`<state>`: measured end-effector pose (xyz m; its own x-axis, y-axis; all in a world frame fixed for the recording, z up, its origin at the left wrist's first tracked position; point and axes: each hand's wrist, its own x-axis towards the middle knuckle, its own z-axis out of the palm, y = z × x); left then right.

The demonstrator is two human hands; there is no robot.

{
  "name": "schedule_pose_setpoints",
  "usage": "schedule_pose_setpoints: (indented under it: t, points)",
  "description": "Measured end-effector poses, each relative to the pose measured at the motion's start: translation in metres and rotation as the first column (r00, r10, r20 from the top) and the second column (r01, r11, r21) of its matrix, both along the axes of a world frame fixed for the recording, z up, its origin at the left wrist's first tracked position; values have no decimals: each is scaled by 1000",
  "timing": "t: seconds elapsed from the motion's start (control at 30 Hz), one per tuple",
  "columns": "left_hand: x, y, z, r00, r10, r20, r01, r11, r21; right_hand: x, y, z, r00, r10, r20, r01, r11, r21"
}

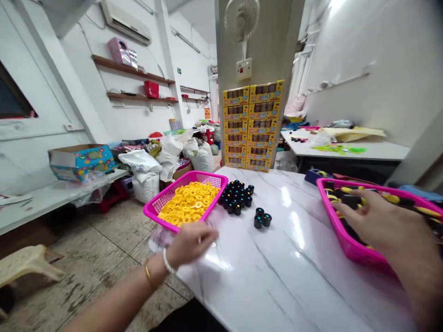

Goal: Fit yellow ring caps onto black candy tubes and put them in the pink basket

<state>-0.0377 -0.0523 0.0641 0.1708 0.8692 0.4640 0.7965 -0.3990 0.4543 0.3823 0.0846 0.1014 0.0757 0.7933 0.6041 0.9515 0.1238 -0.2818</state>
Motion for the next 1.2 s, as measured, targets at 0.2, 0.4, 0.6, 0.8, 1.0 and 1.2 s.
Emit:
schedule_pose_setpoints:
  t: [0.2, 0.4, 0.6, 0.8, 1.0, 1.2]
  points:
    - [-66, 92, 42, 922, 378, -79, -384, 919, -85, -100, -37, 12, 970, 222, 94, -221, 975, -20]
    - [-67, 97, 48, 913, 407, -30, -408, 906, -118, -101, -40, 5, 961, 275, 8, -274, 961, -43]
    - [28, 59, 40, 921, 215, 326, -198, 977, -85, -135, -50, -8, 588, 413, -696, -727, 647, -231]
    - [76, 67, -13, 824, 127, 552, 19, 968, -251, -171, -51, -50, 311, 235, -921, -873, 453, -179]
    - [80, 68, -52, 753, 122, 646, 173, 911, -375, -183, -47, -89, 455, 260, -851, -781, 576, -242]
    - [87, 67, -64, 633, 182, 752, 211, 894, -395, -169, -47, -74, 609, 347, -714, -683, 686, -250]
